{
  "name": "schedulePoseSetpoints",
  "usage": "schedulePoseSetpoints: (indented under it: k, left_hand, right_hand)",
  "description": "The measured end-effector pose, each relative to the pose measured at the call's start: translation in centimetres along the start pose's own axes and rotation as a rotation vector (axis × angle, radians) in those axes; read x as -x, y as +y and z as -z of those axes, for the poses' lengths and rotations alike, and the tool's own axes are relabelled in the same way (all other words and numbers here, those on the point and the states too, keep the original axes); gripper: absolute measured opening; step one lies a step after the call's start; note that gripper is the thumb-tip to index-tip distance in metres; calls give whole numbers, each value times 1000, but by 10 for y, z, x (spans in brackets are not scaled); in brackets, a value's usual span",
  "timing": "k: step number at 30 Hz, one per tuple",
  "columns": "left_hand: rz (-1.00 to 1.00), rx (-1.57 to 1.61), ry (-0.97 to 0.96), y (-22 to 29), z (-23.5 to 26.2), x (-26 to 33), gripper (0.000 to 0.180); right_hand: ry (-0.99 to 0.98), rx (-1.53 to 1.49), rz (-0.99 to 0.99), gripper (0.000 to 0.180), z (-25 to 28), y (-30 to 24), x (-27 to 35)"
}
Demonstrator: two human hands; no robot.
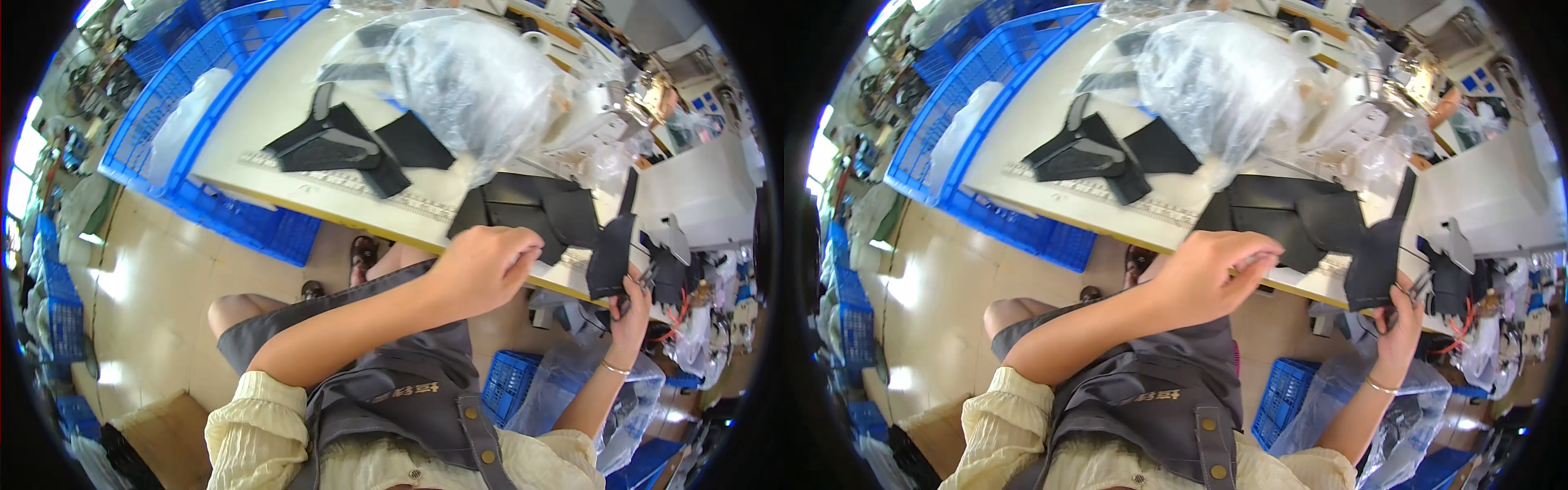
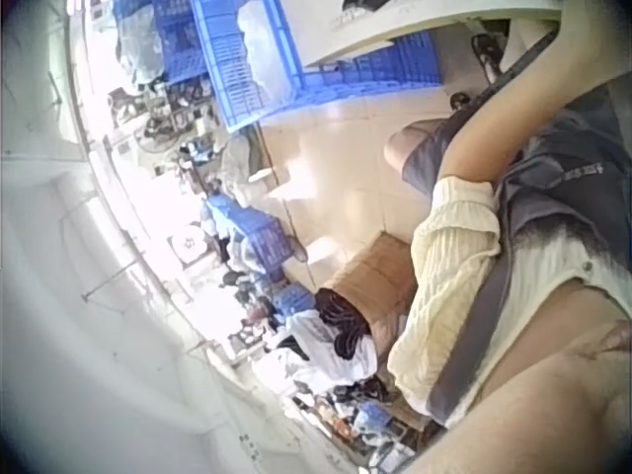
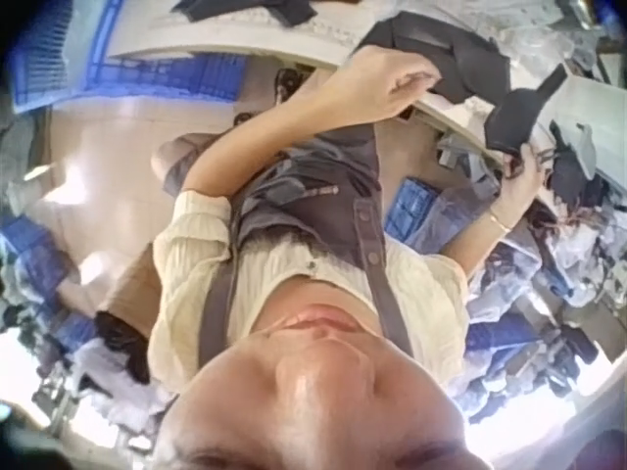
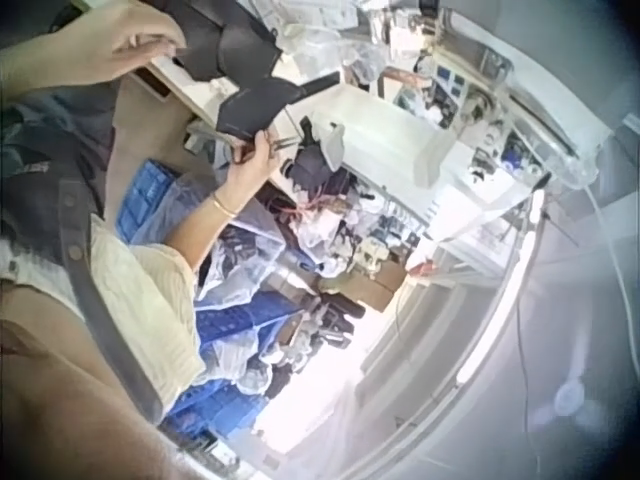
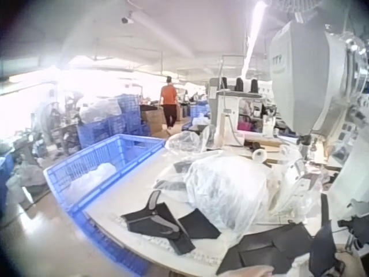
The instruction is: Inspecting, trimming, and cleaning black leather shoe components in a factory setting.
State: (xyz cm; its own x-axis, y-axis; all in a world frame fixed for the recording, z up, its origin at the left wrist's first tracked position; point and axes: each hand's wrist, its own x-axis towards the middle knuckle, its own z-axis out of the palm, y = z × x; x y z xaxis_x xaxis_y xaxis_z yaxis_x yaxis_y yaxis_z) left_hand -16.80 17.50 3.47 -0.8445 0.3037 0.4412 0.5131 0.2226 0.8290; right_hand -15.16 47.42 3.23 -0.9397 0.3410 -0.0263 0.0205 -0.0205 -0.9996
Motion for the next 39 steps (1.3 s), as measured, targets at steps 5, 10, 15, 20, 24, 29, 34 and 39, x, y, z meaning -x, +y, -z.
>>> schedulePoseSetpoints:
  k: [5,10,15,20,24,29,34,39]
  left_hand:
    - [1,-532,329,-37,93,28,19]
    - [180,-1025,322,-57,168,46,61]
    - [102,-1108,-56,-73,174,43,72]
    - [322,-1082,-130,-70,177,52,72]
    - [165,-1021,-49,-74,205,70,59]
    - [-182,-1275,-44,-92,220,74,45]
    - [72,-1354,139,-83,238,65,36]
    - [-179,-1130,997,-65,288,26,19]
  right_hand:
    - [-105,20,34,31,-10,2,8]
    - [-212,26,23,28,-53,-7,19]
    - [-316,17,-5,29,-86,-11,28]
    - [-347,38,-29,28,-96,-12,35]
    - [-401,48,-35,28,-99,-11,37]
    - [-405,39,-36,28,-115,-13,37]
    - [-429,45,-43,28,-125,-17,40]
    - [-400,39,-43,27,-120,-17,44]
